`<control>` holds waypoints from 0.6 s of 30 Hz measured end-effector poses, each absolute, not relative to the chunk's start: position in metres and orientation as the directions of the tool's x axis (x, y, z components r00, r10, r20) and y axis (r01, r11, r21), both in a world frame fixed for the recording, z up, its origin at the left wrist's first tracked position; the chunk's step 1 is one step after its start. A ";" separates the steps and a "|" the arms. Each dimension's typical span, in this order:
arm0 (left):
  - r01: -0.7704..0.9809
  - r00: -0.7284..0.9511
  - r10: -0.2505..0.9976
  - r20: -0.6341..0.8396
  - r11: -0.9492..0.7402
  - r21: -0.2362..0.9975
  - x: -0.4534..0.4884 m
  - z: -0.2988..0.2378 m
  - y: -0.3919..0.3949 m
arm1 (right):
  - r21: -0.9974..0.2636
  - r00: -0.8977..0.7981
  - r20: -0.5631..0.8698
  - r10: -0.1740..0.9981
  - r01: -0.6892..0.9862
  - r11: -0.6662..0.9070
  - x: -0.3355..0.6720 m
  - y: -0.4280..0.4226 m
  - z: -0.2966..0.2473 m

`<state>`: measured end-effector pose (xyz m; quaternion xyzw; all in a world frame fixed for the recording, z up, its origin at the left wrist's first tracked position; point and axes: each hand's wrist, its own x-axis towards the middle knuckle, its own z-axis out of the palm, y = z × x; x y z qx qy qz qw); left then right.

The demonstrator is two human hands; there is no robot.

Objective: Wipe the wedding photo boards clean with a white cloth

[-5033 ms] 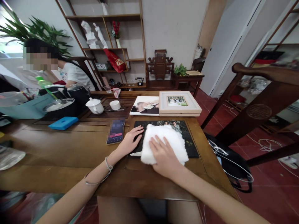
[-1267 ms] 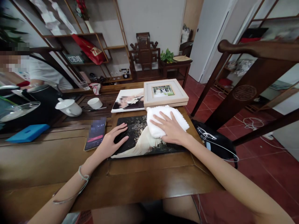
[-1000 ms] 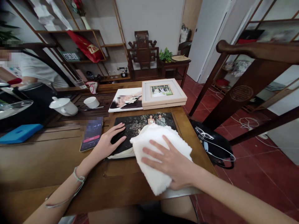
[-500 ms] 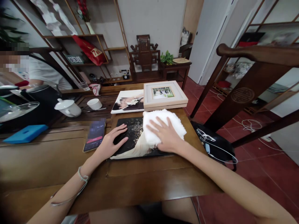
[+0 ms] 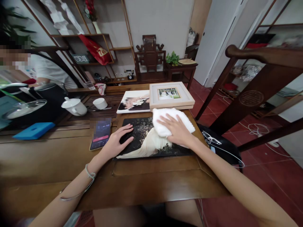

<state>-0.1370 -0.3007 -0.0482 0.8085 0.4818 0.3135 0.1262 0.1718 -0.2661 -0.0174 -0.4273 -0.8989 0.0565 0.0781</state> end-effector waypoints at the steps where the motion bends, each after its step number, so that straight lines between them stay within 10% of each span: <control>1: 0.701 0.338 0.858 0.387 -0.504 0.505 -0.137 -0.048 -0.301 | -0.153 -0.563 0.105 0.819 0.805 0.573 0.172 -0.261 -0.019; 6: 0.689 0.340 0.845 0.413 -0.523 0.502 -0.137 -0.052 -0.298 | -0.094 -0.510 0.055 0.858 0.853 0.513 0.144 -0.282 -0.018; 13: 0.667 0.377 0.836 0.399 -0.544 0.509 -0.140 -0.054 -0.295 | -0.171 -0.865 0.013 0.502 0.493 0.853 0.110 -0.342 -0.014; 18: 0.665 0.351 0.831 0.433 -0.546 0.510 -0.141 -0.055 -0.296 | -0.121 -0.686 0.044 0.726 0.718 0.685 0.141 -0.310 -0.017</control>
